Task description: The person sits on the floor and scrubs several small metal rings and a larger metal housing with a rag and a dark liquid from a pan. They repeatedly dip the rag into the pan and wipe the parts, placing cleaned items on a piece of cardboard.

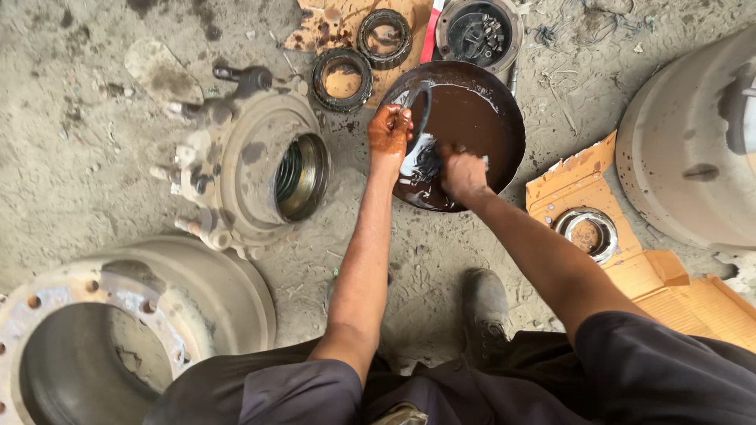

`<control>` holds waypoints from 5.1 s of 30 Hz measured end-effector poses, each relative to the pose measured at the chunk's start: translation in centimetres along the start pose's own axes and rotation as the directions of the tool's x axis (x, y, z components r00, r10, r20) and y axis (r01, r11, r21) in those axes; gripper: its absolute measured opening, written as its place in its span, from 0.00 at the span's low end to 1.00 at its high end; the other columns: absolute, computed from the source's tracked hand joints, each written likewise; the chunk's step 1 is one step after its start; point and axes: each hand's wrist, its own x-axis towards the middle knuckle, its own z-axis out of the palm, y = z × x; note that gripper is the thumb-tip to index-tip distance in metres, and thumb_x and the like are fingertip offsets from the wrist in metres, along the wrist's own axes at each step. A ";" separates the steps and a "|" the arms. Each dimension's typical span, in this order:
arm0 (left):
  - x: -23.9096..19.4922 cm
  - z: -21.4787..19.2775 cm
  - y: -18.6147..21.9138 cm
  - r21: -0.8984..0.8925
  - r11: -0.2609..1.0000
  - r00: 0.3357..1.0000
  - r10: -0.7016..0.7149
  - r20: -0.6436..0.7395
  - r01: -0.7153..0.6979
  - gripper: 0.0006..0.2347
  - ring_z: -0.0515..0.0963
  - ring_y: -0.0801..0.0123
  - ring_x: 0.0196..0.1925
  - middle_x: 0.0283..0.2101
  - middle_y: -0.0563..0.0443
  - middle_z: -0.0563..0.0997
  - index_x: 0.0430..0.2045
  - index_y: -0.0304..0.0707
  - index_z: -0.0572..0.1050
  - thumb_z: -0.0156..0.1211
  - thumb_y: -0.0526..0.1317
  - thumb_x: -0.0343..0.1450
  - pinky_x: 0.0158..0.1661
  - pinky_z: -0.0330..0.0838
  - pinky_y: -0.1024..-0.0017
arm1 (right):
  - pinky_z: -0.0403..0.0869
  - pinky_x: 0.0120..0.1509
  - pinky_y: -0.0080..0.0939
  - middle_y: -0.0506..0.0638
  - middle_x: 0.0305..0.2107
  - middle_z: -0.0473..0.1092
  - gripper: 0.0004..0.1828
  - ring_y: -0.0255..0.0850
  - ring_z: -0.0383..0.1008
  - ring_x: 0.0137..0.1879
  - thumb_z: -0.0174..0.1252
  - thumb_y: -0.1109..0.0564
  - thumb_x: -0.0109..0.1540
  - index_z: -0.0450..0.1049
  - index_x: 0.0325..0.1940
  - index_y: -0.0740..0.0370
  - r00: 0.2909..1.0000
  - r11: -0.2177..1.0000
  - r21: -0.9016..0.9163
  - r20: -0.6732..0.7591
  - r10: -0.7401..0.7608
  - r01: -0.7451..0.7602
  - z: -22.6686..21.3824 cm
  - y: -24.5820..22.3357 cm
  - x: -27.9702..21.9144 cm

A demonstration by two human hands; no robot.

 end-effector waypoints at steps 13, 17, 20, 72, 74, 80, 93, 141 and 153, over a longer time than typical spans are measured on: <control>-2.3 -0.6 -0.6 0.029 0.978 0.976 -0.206 -0.066 0.209 0.22 0.68 0.78 0.17 0.21 0.52 0.78 0.31 0.35 0.78 0.48 0.57 0.74 0.18 0.59 0.77 | 0.79 0.46 0.43 0.52 0.38 0.80 0.18 0.42 0.81 0.41 0.61 0.65 0.56 0.78 0.51 0.63 0.976 -0.034 0.999 -0.033 0.214 0.041 0.4 5.3 1.9; -1.8 -0.6 -2.3 0.016 0.985 0.981 -0.171 -0.093 0.173 0.25 0.69 0.76 0.19 0.20 0.50 0.76 0.28 0.32 0.77 0.46 0.59 0.76 0.20 0.57 0.75 | 0.75 0.48 0.38 0.52 0.39 0.78 0.10 0.37 0.75 0.42 0.59 0.69 0.62 0.80 0.47 0.70 0.888 -0.002 0.903 -0.423 0.180 0.430 -1.9 4.6 0.9; -1.8 0.1 -3.7 0.152 0.977 0.972 -0.114 -0.206 0.147 0.23 0.71 0.67 0.21 0.23 0.44 0.77 0.31 0.29 0.78 0.46 0.54 0.78 0.24 0.61 0.69 | 0.77 0.49 0.41 0.54 0.40 0.77 0.14 0.41 0.76 0.43 0.57 0.69 0.58 0.77 0.47 0.66 0.795 0.143 0.791 -0.605 0.044 0.595 -5.3 2.6 -1.5; -3.9 5.1 2.5 0.179 0.983 0.979 0.008 0.203 -0.045 0.12 0.61 0.84 0.20 0.21 0.63 0.62 0.18 0.42 0.63 0.55 0.30 0.73 0.22 0.58 0.79 | 0.72 0.65 0.58 0.66 0.59 0.64 0.39 0.64 0.66 0.64 0.68 0.63 0.49 0.65 0.64 0.58 0.546 0.867 0.047 -0.793 -0.270 0.496 -7.9 2.5 -4.3; -4.2 5.7 3.1 0.145 0.987 0.981 0.033 0.190 -0.061 0.13 0.63 0.83 0.21 0.22 0.62 0.65 0.17 0.41 0.65 0.59 0.31 0.73 0.23 0.61 0.79 | 0.73 0.64 0.57 0.65 0.57 0.65 0.38 0.64 0.67 0.63 0.67 0.62 0.49 0.65 0.63 0.58 0.543 0.861 0.115 -0.815 -0.204 0.496 -7.5 3.0 -3.7; -5.6 6.9 5.5 0.103 0.994 0.998 -0.030 0.059 0.024 0.14 0.66 0.79 0.16 0.18 0.61 0.66 0.16 0.43 0.67 0.68 0.35 0.70 0.16 0.51 0.79 | 0.74 0.58 0.58 0.70 0.47 0.72 0.33 0.66 0.73 0.55 0.64 0.59 0.57 0.61 0.64 0.68 0.650 0.670 0.643 -0.695 0.308 0.371 -5.2 2.7 -3.1; -3.4 3.1 2.1 0.133 0.941 0.950 -0.314 0.000 0.311 0.23 0.73 0.71 0.18 0.21 0.49 0.77 0.41 0.36 0.75 0.52 0.60 0.72 0.18 0.71 0.71 | 0.77 0.51 0.55 0.69 0.35 0.75 0.33 0.62 0.78 0.44 0.63 0.53 0.60 0.63 0.66 0.69 0.808 0.640 0.766 -0.419 0.415 0.068 -3.1 2.1 -2.6; -5.0 5.0 0.9 -0.422 0.906 0.926 -0.155 -0.343 -0.005 0.16 0.67 0.79 0.17 0.35 0.53 0.83 0.37 0.37 0.79 0.52 0.50 0.71 0.14 0.54 0.84 | 0.74 0.45 0.44 0.60 0.36 0.79 0.14 0.43 0.76 0.38 0.59 0.56 0.66 0.77 0.46 0.74 0.812 0.169 0.942 -0.335 0.479 0.289 -0.2 1.0 -0.7; -3.1 4.7 0.8 0.270 0.963 0.996 -0.006 -0.088 0.029 0.24 0.76 0.75 0.18 0.32 0.50 0.81 0.36 0.34 0.80 0.50 0.59 0.73 0.19 0.69 0.79 | 0.77 0.41 0.57 0.71 0.35 0.75 0.25 0.60 0.78 0.36 0.61 0.60 0.61 0.66 0.57 0.80 0.723 0.886 0.354 -0.691 0.033 0.298 -5.0 1.6 -4.5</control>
